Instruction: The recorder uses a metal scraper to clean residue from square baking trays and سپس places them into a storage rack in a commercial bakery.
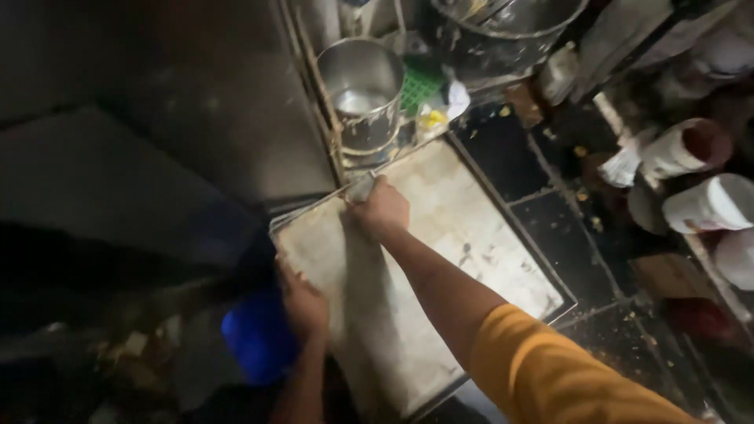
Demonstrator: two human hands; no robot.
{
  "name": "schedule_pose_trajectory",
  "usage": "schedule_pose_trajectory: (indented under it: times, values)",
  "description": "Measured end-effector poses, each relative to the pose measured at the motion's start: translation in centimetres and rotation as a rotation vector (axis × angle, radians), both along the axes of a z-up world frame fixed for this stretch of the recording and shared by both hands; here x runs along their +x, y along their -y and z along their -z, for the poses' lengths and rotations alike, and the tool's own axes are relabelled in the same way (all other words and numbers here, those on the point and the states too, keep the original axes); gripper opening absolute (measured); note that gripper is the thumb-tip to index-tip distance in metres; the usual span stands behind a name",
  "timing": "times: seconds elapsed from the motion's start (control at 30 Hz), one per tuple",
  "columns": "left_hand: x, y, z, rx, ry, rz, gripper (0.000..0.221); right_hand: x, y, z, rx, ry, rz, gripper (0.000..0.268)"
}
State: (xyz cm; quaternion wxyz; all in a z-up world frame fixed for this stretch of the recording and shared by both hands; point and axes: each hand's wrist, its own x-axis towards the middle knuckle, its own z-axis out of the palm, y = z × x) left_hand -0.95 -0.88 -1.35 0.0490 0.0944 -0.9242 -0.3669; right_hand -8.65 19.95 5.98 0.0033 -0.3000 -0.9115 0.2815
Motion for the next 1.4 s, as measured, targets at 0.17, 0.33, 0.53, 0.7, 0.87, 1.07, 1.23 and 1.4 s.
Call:
schedule_pose_trajectory:
  times: [0.17, 0.33, 0.53, 0.7, 0.87, 1.07, 1.23, 1.4]
  values:
    - [-0.1, 1.6, 4.8, 0.123, -0.028, 0.006, 0.059, -0.5, 7.1, 3.8, 0.058, -0.065, -0.184, 0.070]
    - [-1.2, 3.4, 9.0, 0.092, -0.343, 0.115, 0.050, -3.4, 11.9, 2.8, 0.580, -0.368, -0.949, 0.021]
    - [-0.5, 2.9, 9.0, 0.379, -0.397, 0.038, 0.070, -5.7, 12.2, 2.6, 0.538, -0.021, -0.971, 0.018]
    - [0.2, 2.5, 4.8, 0.457, -0.210, -0.014, 0.063, -2.0, 10.7, 0.5, 0.300, 0.064, -0.986, 0.041]
    - [-0.7, 2.1, 5.2, 0.219, -0.378, -0.045, 0.042, 0.0, 1.7, 7.0, 0.267, 0.112, -0.499, 0.030]
    - [-0.7, 2.2, 5.0, 0.179, -0.414, -0.021, 0.038, -1.2, -0.2, 6.7, 0.129, -0.102, 0.203, 0.047]
    - [-0.2, 3.1, 3.0, 0.156, -0.380, 0.070, 0.041, -3.3, 12.0, 12.7, 0.072, -0.125, -0.049, 0.042]
    - [-0.2, 3.3, 4.1, 0.198, -0.477, 0.144, 0.047, -2.2, 14.7, 6.0, -0.033, -0.069, -0.018, 0.051]
